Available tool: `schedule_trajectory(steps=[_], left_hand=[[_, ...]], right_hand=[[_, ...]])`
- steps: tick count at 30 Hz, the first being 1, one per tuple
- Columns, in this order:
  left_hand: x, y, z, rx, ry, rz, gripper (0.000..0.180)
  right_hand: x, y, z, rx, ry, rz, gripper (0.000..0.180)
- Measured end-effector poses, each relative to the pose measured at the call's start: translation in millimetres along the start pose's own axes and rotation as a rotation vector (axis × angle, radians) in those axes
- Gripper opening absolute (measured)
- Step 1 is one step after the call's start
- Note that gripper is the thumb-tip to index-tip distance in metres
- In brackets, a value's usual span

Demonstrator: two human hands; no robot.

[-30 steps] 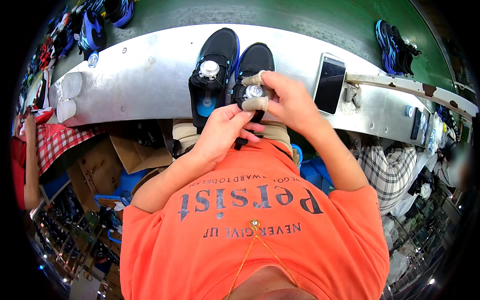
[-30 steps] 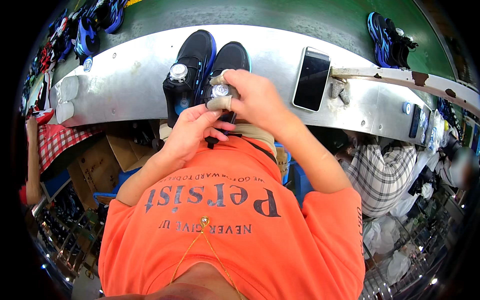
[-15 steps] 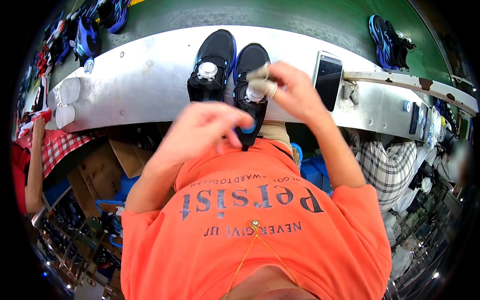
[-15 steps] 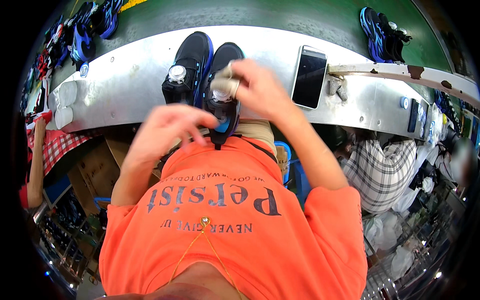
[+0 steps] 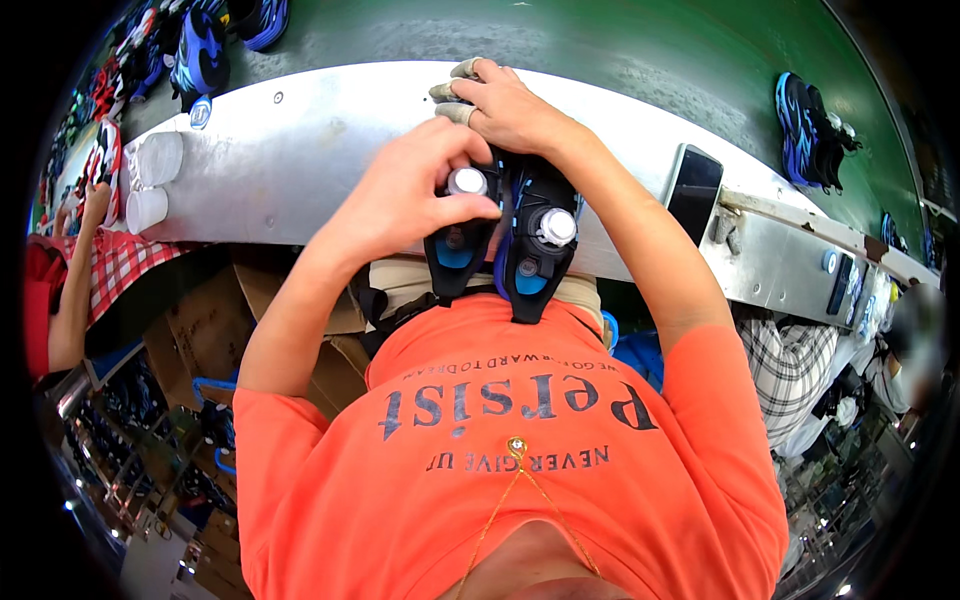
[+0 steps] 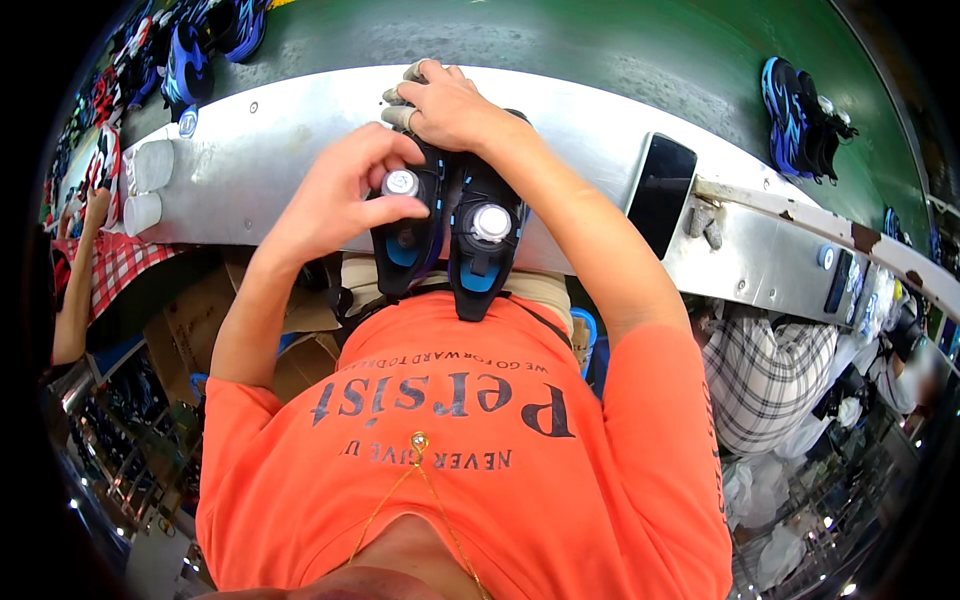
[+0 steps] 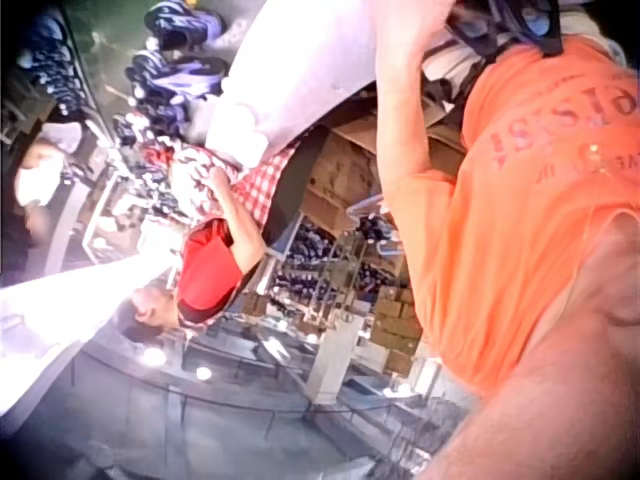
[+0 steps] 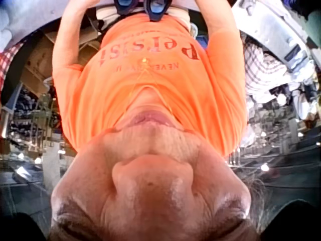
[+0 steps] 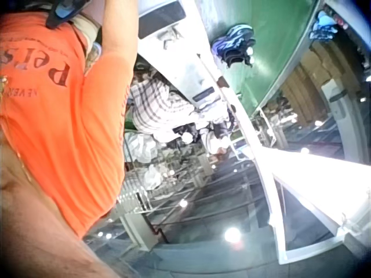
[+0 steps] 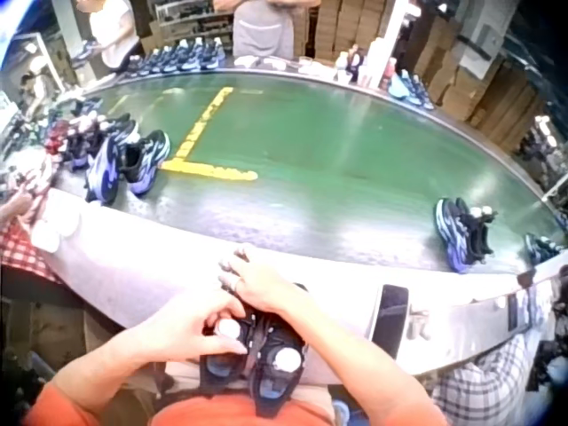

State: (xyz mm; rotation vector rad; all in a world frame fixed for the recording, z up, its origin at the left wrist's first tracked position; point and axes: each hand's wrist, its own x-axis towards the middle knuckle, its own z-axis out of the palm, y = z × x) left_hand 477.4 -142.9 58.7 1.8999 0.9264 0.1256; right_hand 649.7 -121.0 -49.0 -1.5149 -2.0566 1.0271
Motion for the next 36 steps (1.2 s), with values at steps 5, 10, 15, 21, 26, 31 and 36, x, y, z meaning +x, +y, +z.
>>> schedule_trajectory(steps=[5,10,15,21,26,31,36], left_hand=[[-2.0,-16.2,-4.4,-0.281,-0.124,0.009,0.033],[-1.6,-13.6,-1.6,-0.179,-0.088,0.031,0.039],[-5.1,-11.5,1.5,-0.225,-0.052,0.019,0.037],[-7.2,-27.5,7.4,-0.312,-0.075,0.032,0.044],[-6.8,-26.2,5.2,-0.311,-0.077,0.057,0.045],[-12.7,-28.5,15.9,-0.207,0.064,0.110,0.042],[-6.2,-40.8,5.2,-0.374,-0.145,0.133,0.036]], right_hand=[[2.8,-2.2,3.3,0.024,-0.007,-0.022,0.033],[4.0,-1.6,3.4,0.038,0.002,-0.032,0.031],[7.2,4.6,8.1,0.050,0.019,-0.074,0.030],[5.7,6.9,9.7,0.059,0.040,-0.100,0.030],[5.4,8.0,9.4,0.078,0.048,-0.101,0.030],[3.5,12.1,9.0,0.095,0.047,-0.113,0.030],[3.2,9.1,8.8,0.132,0.091,-0.143,0.028]])
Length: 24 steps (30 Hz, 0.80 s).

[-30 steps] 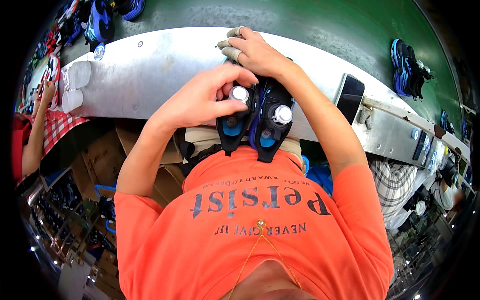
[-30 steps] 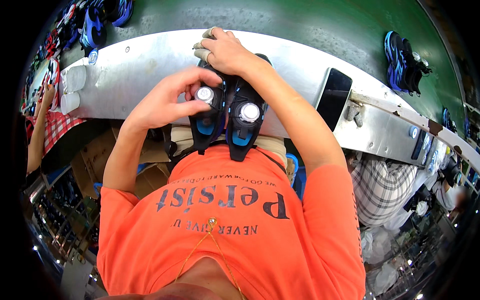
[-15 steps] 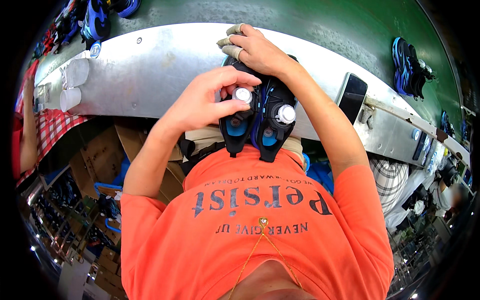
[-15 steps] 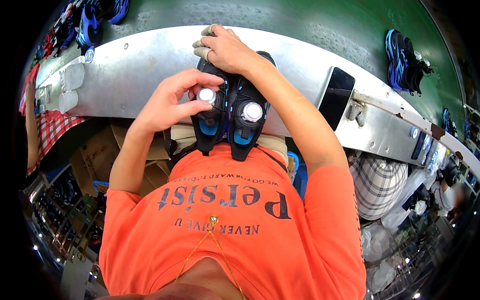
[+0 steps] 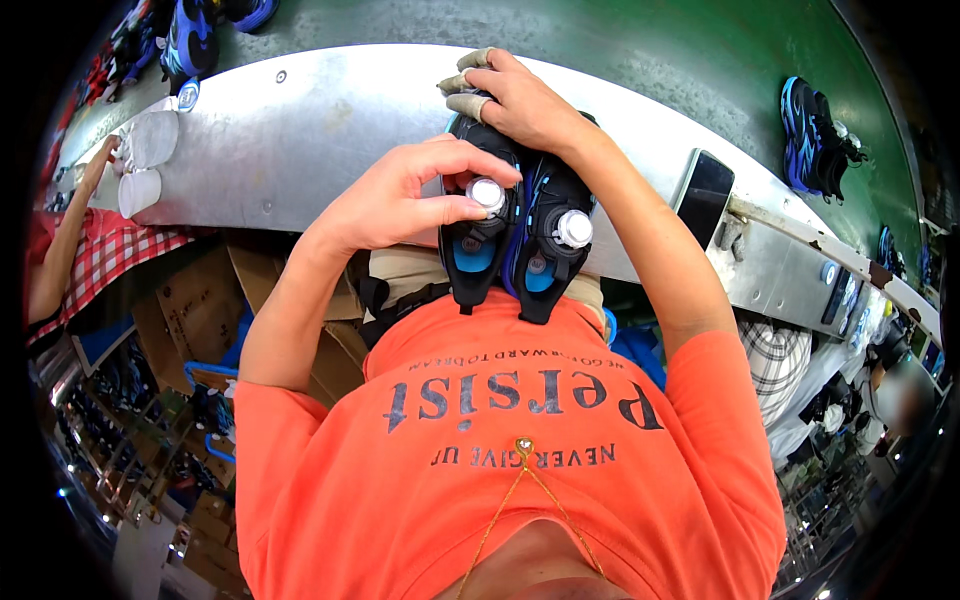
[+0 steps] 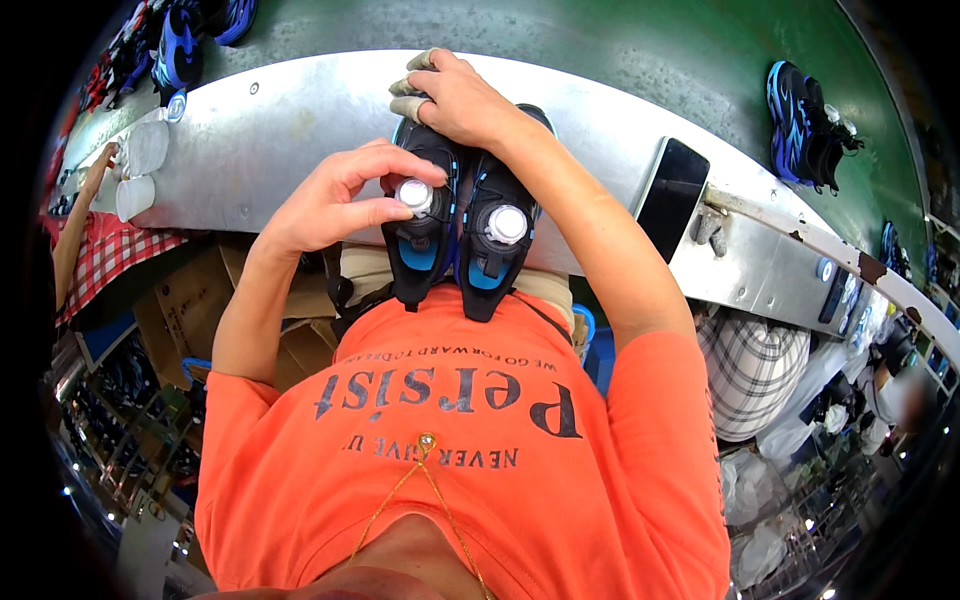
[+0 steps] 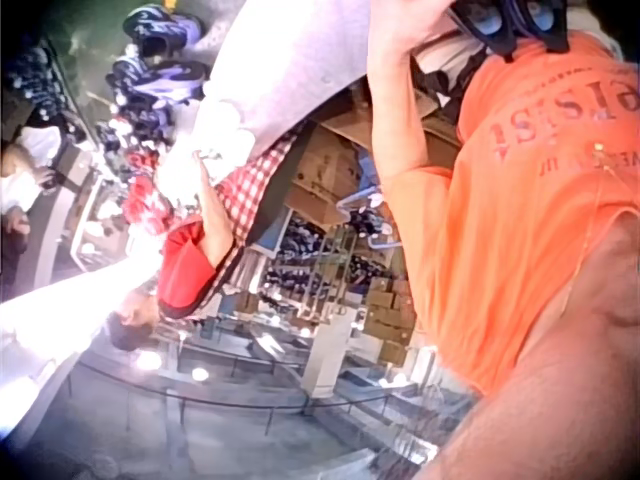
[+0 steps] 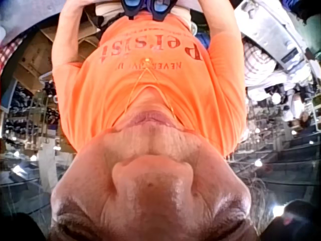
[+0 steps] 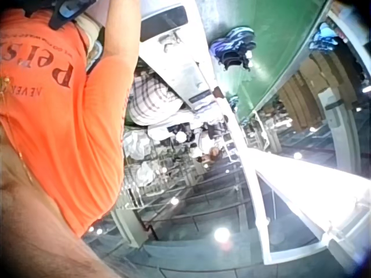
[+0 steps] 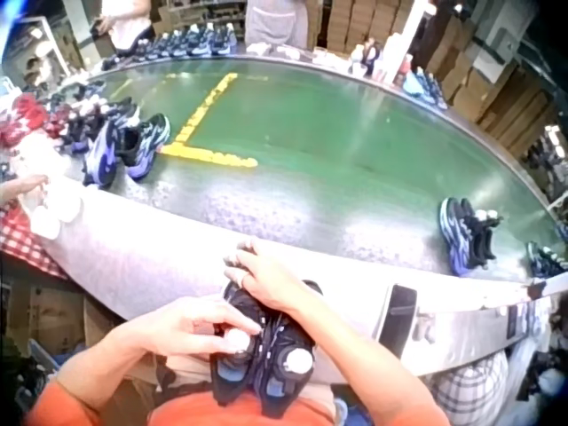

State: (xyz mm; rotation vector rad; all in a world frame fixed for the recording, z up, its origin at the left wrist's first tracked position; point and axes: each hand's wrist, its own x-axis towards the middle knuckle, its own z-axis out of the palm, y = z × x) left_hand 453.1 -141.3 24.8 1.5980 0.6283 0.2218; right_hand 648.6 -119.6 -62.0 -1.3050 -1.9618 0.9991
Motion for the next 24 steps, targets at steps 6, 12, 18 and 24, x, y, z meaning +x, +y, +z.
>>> schedule_trajectory(steps=[6,12,18,24], left_hand=[[-48.0,11.9,13.0,-0.210,0.246,-0.455,0.026],[-41.2,13.4,74.8,-0.982,0.419,-0.491,0.034],[-36.5,8.9,84.8,-1.080,0.478,-0.442,0.034],[-37.5,13.7,81.8,-1.061,0.457,-0.447,0.031]], right_hand=[[-22.7,-21.0,-57.1,-0.016,0.040,0.138,0.026],[-59.7,-71.8,-64.9,0.192,-0.449,0.087,0.043],[-78.9,-79.8,-34.9,0.065,-0.098,0.049,0.031],[-60.0,-93.6,-61.5,0.111,-0.362,0.144,0.036]])
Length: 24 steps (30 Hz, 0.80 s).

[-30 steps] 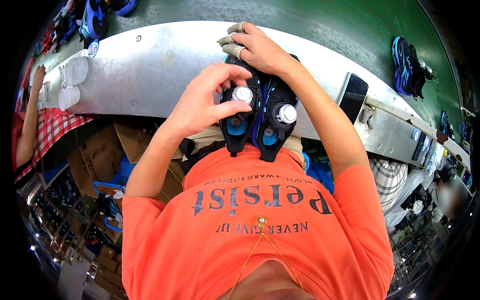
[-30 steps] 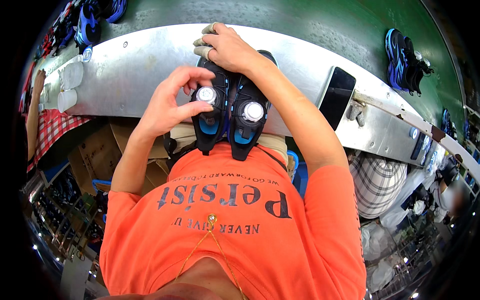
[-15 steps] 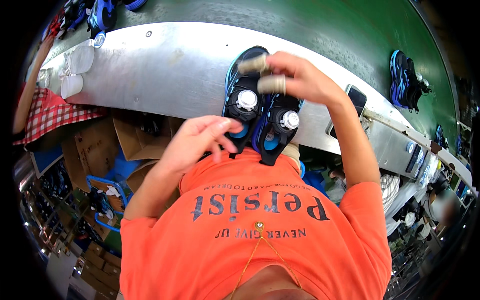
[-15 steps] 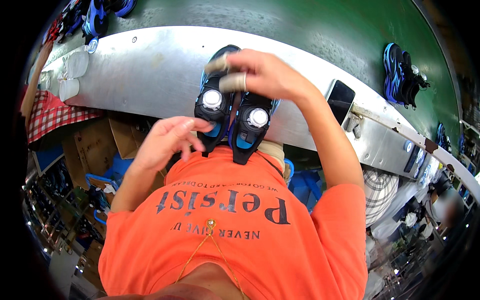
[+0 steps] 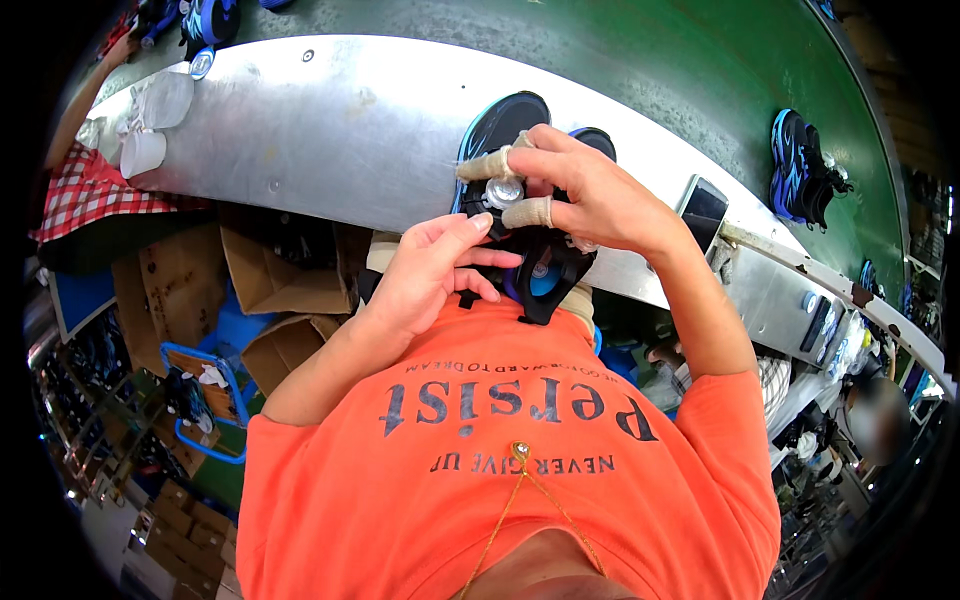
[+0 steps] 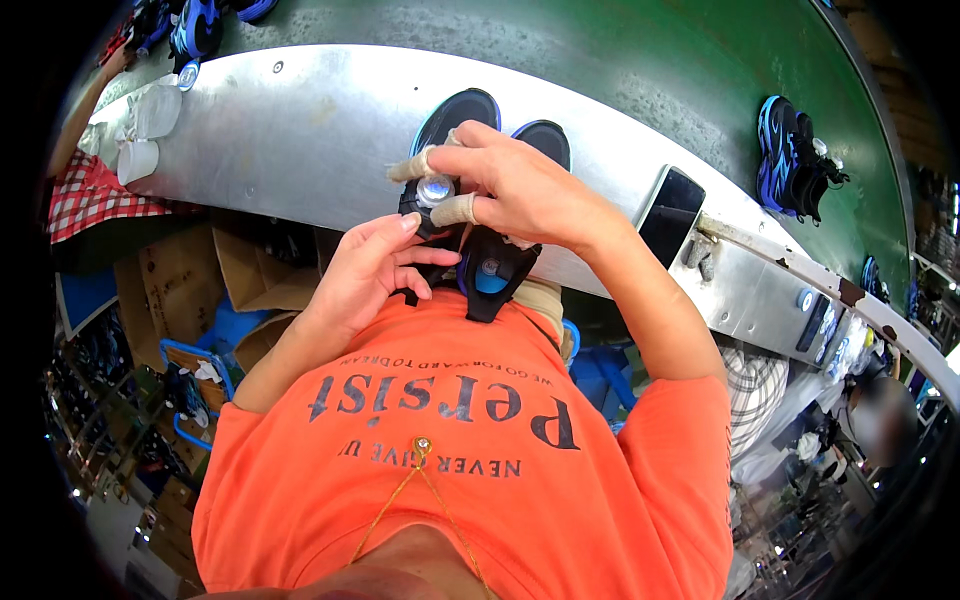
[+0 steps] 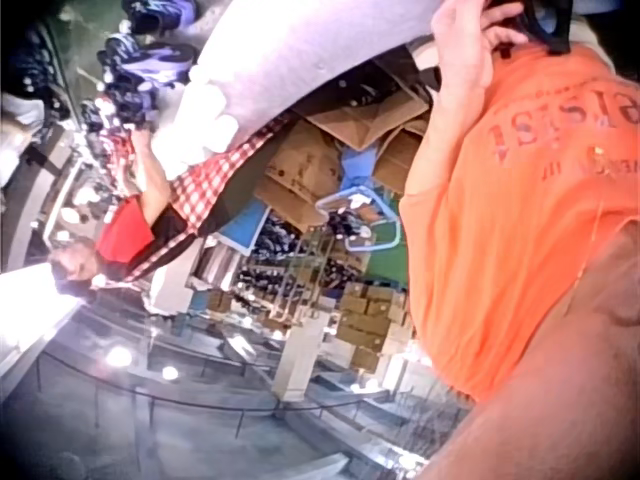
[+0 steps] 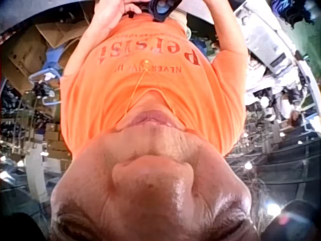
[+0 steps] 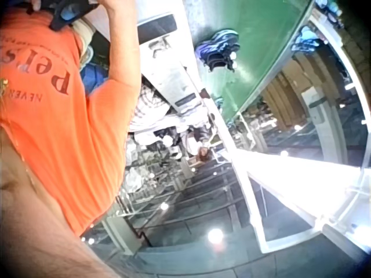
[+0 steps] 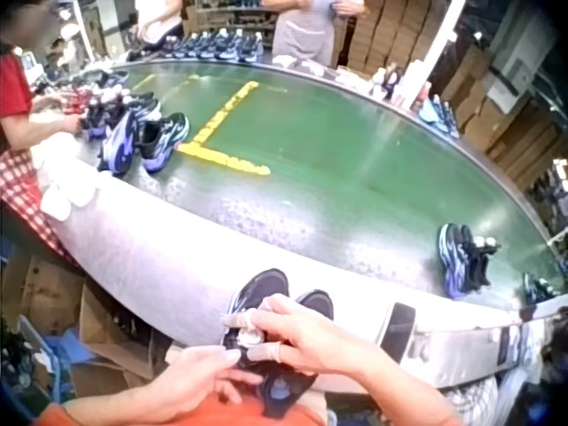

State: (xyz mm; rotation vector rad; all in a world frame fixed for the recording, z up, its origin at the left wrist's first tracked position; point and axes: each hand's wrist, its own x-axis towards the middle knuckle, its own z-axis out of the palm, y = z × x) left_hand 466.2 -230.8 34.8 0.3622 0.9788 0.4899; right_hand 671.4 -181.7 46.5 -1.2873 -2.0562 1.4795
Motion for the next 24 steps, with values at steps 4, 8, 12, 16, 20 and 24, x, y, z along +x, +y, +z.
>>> schedule_trajectory(steps=[4,8,12,16,20,24], left_hand=[[0.2,-5.3,1.7,-0.025,0.023,0.026,0.028],[-0.1,-6.0,-0.4,-0.008,0.005,0.040,0.027],[-1.2,-3.5,-1.4,0.001,0.016,0.020,0.027],[-1.9,-1.6,1.6,-0.020,0.011,0.021,0.028],[-0.8,0.8,-0.9,0.000,0.025,0.006,0.030],[2.7,-2.6,-0.7,0.027,0.066,0.035,0.031]], right_hand=[[-0.3,4.7,11.8,-0.052,0.091,-0.080,0.031],[-5.8,8.3,37.7,-0.135,0.300,-0.061,0.028],[0.3,3.2,11.7,-0.108,0.099,-0.084,0.037],[3.6,5.7,5.1,-0.050,-0.019,-0.086,0.039],[5.0,-2.1,10.4,-0.046,-0.014,-0.032,0.036],[13.5,11.1,12.9,0.049,-0.027,-0.045,0.033]])
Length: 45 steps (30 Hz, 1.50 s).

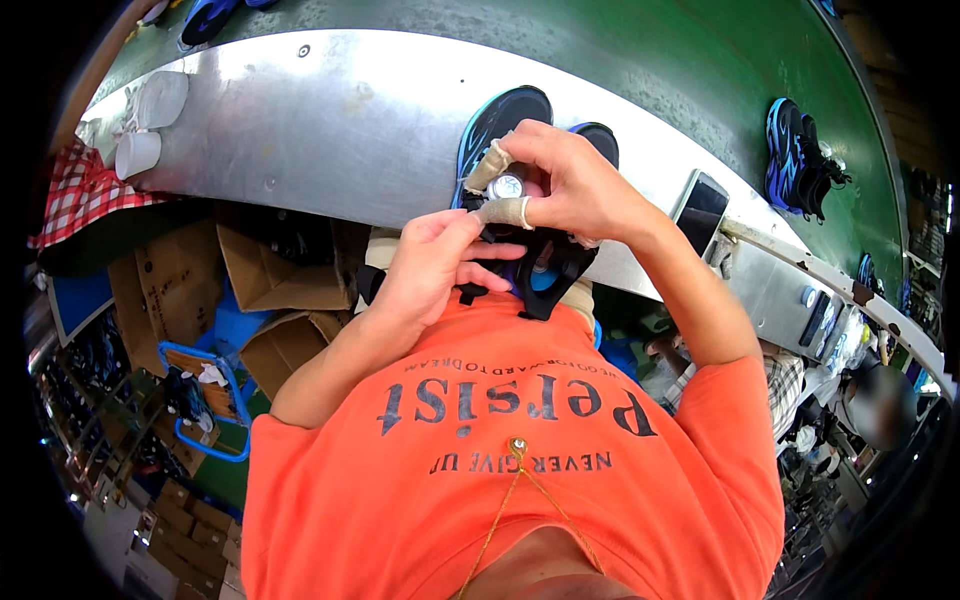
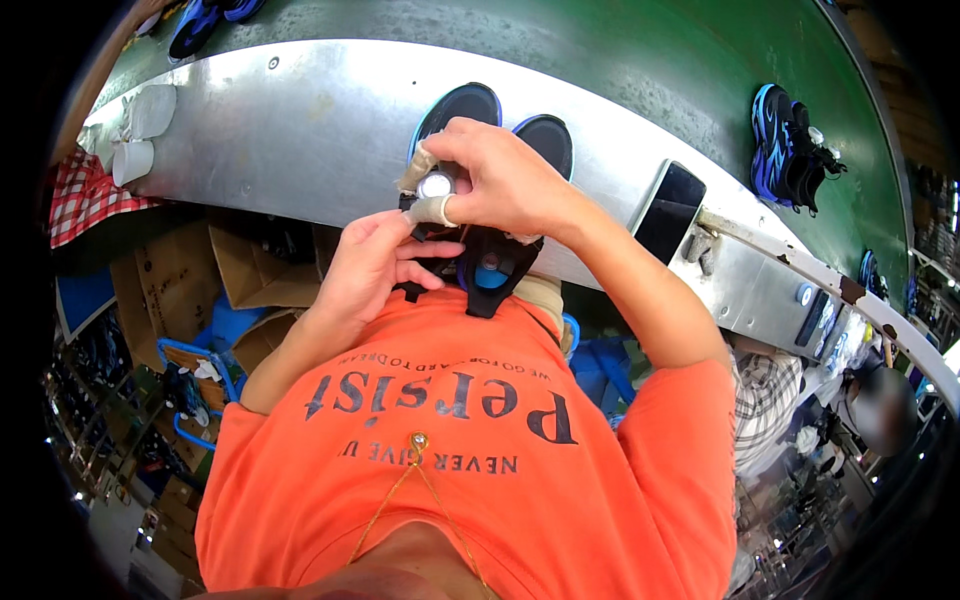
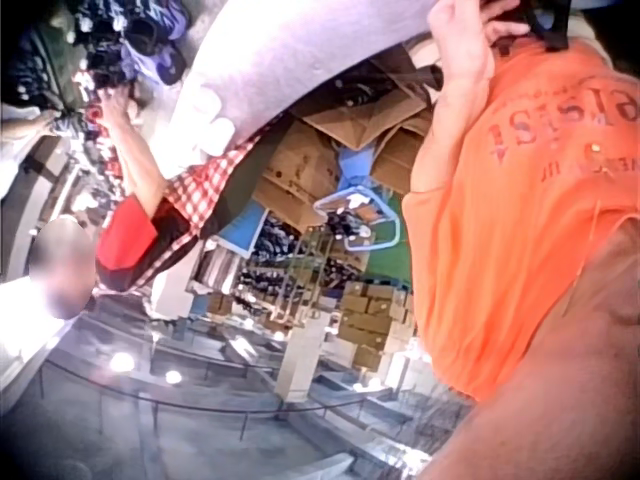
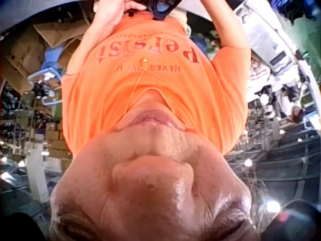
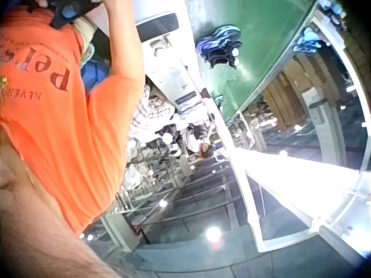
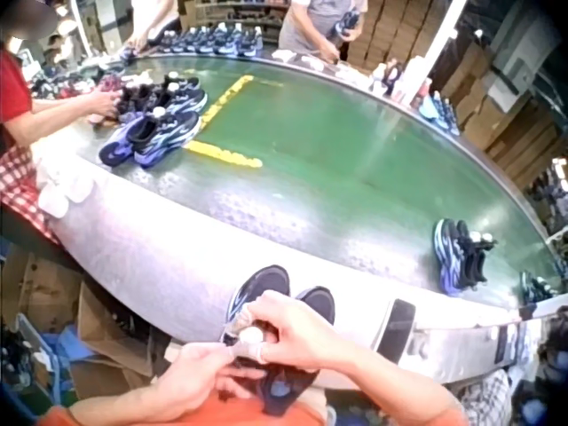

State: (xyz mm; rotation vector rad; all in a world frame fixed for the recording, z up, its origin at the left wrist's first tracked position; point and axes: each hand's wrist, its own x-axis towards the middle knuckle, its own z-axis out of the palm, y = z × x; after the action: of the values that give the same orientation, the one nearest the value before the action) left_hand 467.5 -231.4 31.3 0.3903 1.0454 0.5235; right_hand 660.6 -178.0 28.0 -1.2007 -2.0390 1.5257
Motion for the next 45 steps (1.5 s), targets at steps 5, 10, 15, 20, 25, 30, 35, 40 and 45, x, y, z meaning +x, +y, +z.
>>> schedule_trajectory(steps=[5,10,15,20,25,30,35,40,45], left_hand=[[-1.3,0.1,4.3,-0.024,0.009,0.013,0.031],[-2.4,-4.5,0.0,-0.062,-0.013,0.030,0.031],[-0.8,-6.0,0.2,-0.058,-0.042,0.039,0.032],[-8.5,0.3,1.9,-0.026,-0.048,0.066,0.031],[-23.3,-2.3,-1.9,0.715,-0.126,0.290,0.025],[-19.6,-12.6,20.8,1.542,-0.176,0.700,0.031],[-1.0,-26.8,29.1,1.616,-0.130,0.620,0.025],[0.8,-29.3,27.3,1.617,-0.079,0.693,0.020],[1.5,-30.0,28.8,1.612,-0.073,0.726,0.018]], right_hand=[[3.6,11.6,-1.4,0.145,-0.025,0.085,0.036],[-10.5,-2.3,-2.5,0.095,0.022,0.156,0.040],[-25.4,-4.6,16.8,-0.289,0.299,0.067,0.038],[-38.9,29.2,-14.7,0.068,0.444,-0.007,0.026],[-94.6,23.0,-21.7,0.131,0.292,0.219,0.039],[-95.7,9.0,28.2,-0.153,0.526,0.158,0.030],[-98.4,8.5,47.3,-0.157,0.686,0.139,0.034],[-97.7,10.8,25.8,-0.138,0.540,0.028,0.035],[-94.0,4.2,41.5,-0.079,0.600,0.100,0.035]])
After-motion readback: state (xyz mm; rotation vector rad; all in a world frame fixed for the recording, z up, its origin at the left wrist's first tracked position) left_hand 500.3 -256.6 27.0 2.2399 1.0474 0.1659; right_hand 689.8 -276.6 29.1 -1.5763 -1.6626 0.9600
